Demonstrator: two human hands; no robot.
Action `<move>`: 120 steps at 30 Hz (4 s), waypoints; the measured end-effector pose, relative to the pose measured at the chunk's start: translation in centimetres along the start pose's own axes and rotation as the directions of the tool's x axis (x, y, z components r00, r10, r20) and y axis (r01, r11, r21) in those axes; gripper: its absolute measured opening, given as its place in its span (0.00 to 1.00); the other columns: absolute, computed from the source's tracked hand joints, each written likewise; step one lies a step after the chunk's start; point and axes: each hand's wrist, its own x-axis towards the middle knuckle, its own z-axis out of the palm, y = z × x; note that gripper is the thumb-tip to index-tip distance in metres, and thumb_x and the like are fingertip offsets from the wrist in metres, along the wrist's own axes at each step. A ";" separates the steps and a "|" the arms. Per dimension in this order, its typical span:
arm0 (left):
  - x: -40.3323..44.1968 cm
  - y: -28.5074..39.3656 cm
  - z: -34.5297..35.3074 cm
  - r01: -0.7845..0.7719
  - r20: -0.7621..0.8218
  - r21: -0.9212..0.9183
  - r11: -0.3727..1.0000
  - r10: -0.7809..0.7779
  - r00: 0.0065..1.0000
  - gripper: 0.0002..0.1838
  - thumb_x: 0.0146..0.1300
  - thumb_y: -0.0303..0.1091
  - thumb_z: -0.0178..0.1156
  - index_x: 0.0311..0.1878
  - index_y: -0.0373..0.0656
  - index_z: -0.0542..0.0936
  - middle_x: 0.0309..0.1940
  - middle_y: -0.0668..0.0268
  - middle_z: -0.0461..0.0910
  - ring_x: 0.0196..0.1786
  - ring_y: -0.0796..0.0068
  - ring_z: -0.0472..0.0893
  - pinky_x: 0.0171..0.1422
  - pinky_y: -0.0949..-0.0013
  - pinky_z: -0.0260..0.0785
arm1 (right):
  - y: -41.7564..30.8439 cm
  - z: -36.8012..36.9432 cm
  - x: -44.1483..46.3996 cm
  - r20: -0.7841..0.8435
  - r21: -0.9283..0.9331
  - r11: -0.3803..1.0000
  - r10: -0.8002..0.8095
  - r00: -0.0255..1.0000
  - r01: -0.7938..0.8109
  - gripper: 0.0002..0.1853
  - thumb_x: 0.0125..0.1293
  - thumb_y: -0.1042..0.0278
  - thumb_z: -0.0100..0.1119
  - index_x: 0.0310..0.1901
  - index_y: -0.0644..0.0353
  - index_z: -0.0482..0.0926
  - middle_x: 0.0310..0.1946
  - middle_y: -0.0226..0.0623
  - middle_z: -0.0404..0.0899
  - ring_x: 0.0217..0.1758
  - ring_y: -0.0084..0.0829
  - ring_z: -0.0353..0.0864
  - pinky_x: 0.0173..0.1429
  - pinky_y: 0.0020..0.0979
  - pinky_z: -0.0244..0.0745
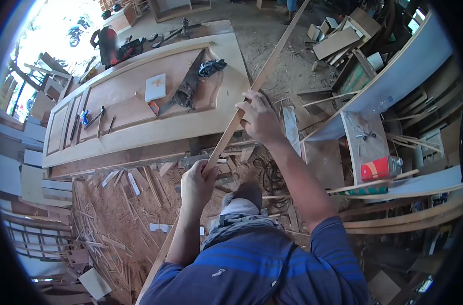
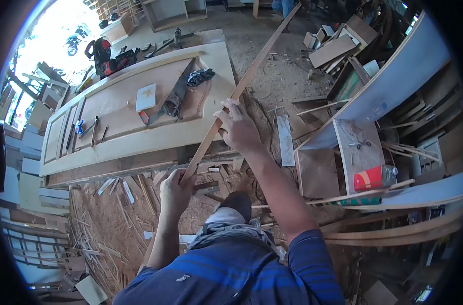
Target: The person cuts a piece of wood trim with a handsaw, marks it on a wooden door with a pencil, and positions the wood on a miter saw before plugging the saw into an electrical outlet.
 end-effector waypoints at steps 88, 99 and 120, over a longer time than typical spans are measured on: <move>138.8 20.3 33.9 0.728 -0.686 -0.050 0.684 -0.554 0.473 0.16 0.70 0.39 0.73 0.53 0.37 0.91 0.43 0.45 0.93 0.49 0.41 0.93 0.57 0.47 0.84 | 91.1 50.7 108.0 0.050 0.846 0.316 -0.849 0.525 0.430 0.21 0.71 0.65 0.76 0.65 0.53 0.88 0.68 0.46 0.84 0.78 0.54 0.80 0.79 0.52 0.81; 157.3 14.2 33.7 0.830 -0.672 -0.122 0.544 -0.661 0.334 0.18 0.72 0.42 0.72 0.54 0.37 0.91 0.45 0.42 0.93 0.52 0.38 0.92 0.61 0.42 0.83 | 96.7 65.5 121.2 0.106 0.872 0.225 -0.954 0.281 0.435 0.24 0.75 0.63 0.72 0.70 0.54 0.85 0.71 0.50 0.82 0.79 0.54 0.78 0.82 0.50 0.77; 185.9 -6.3 12.5 0.861 -0.746 -0.370 0.349 -0.664 -0.052 0.15 0.73 0.45 0.72 0.51 0.44 0.88 0.39 0.49 0.93 0.46 0.42 0.94 0.53 0.43 0.86 | 78.3 98.3 154.0 -0.120 0.961 -0.143 -0.987 -0.108 0.236 0.18 0.69 0.68 0.79 0.60 0.52 0.89 0.62 0.42 0.86 0.75 0.54 0.81 0.74 0.52 0.84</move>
